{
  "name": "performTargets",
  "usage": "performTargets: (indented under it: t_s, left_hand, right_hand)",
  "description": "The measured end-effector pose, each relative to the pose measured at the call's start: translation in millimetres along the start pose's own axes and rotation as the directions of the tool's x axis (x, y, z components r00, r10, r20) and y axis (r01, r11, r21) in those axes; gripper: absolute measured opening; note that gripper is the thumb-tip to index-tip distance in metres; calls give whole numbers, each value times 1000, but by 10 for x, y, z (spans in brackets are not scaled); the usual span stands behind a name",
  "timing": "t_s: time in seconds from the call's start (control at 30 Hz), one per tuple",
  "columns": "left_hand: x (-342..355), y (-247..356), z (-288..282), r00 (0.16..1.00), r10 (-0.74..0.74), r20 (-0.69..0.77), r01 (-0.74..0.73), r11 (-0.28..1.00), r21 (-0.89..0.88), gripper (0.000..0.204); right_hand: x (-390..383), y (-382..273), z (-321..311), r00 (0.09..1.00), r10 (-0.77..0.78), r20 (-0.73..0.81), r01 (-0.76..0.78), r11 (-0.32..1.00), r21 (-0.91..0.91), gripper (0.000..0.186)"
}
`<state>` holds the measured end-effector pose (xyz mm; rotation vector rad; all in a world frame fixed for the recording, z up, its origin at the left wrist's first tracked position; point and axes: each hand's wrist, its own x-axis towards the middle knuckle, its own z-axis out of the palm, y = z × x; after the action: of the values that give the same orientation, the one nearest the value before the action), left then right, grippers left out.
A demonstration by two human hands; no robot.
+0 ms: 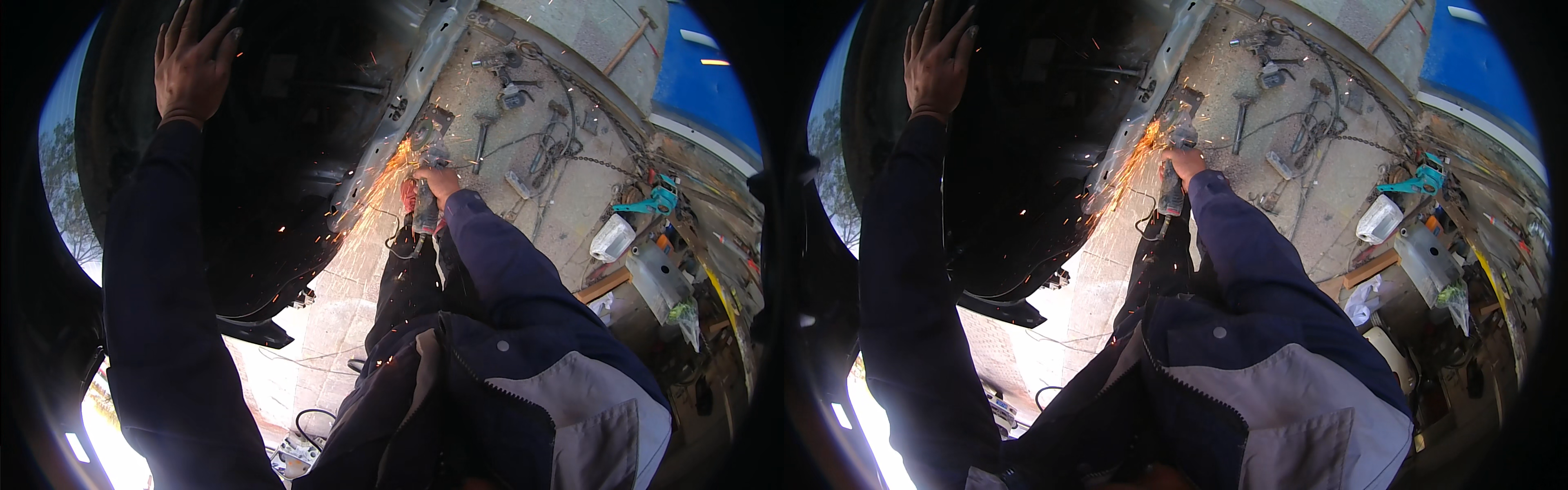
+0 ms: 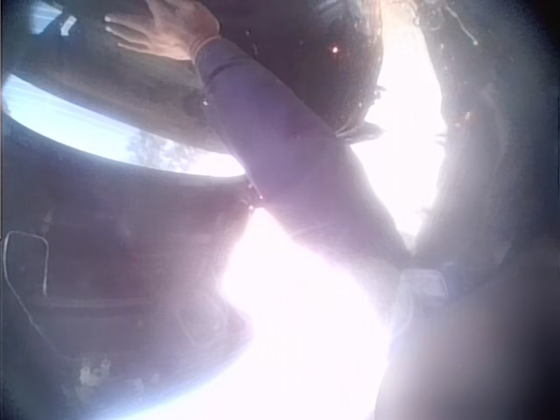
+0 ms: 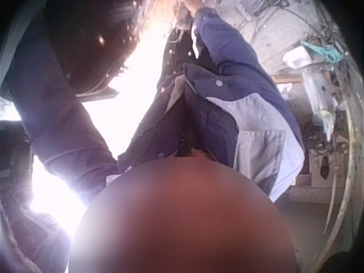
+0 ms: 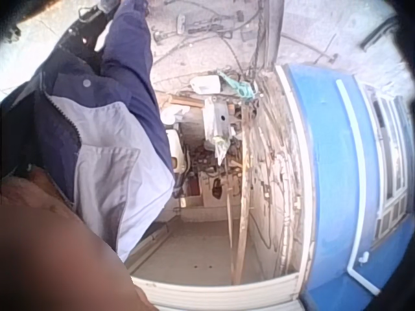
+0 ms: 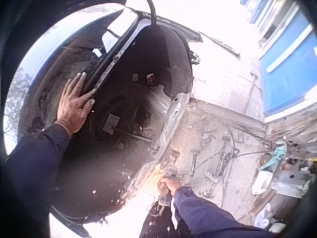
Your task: The person works on the underside of a car's rear body panel, using a metal bar to pry and adjust the metal, then switches to an angle grinder to cut and smooth the edge, producing sparks. The person repeatedly repositions the panel and uses the grinder along the seam.
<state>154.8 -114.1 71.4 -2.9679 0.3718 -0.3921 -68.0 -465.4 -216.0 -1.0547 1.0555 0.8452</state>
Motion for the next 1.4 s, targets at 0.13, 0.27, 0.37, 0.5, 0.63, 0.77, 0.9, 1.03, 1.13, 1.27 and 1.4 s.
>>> performTargets:
  t_s: [0.13,0.27,0.37,0.5,0.63,0.77,0.9,1.03,1.13,1.27,1.4]
  left_hand:
    - [0,-11,0,1000,7,0,-7,1000,6,40]
    - [-10,1,1,1000,-18,7,18,1000,-5,39]
    - [0,8,9,1000,-11,-7,11,1000,18,39]
    - [1,-2,8,1000,-4,-10,5,1000,11,39]
    - [3,-11,10,1000,3,-15,-3,1000,-1,39]
    - [-2,-1,6,1000,-6,-16,6,1000,-5,39]
    - [-1,8,-8,1000,-3,-14,3,1000,9,39]
    - [9,20,-26,1000,-12,-10,12,1000,-2,39]
    - [14,31,-28,1000,-14,-5,14,1000,-3,39]
    - [-5,-20,6,1000,-6,6,6,1000,4,39]
    - [-23,-187,136,998,47,-30,-46,999,19,39]
  right_hand:
    - [66,113,-5,1000,-28,-6,28,997,-66,15]
    - [145,175,14,997,5,-81,-8,999,-41,18]
    - [213,210,-30,1000,1,-31,-2,999,-49,19]
    - [362,359,-91,998,63,-5,-63,997,-34,19]
    - [525,466,-101,996,91,21,-90,996,-16,19]
    - [488,429,-87,997,61,-54,-63,997,-49,20]
    - [353,363,-37,997,73,-31,-74,997,-7,22]
    - [349,375,-21,1000,4,8,-4,1000,-3,27]
    - [386,441,-34,1000,29,7,-29,1000,-2,30]
    - [276,584,22,996,54,-66,-59,994,-91,36]
    - [-44,741,55,997,68,-22,-69,996,-49,30]
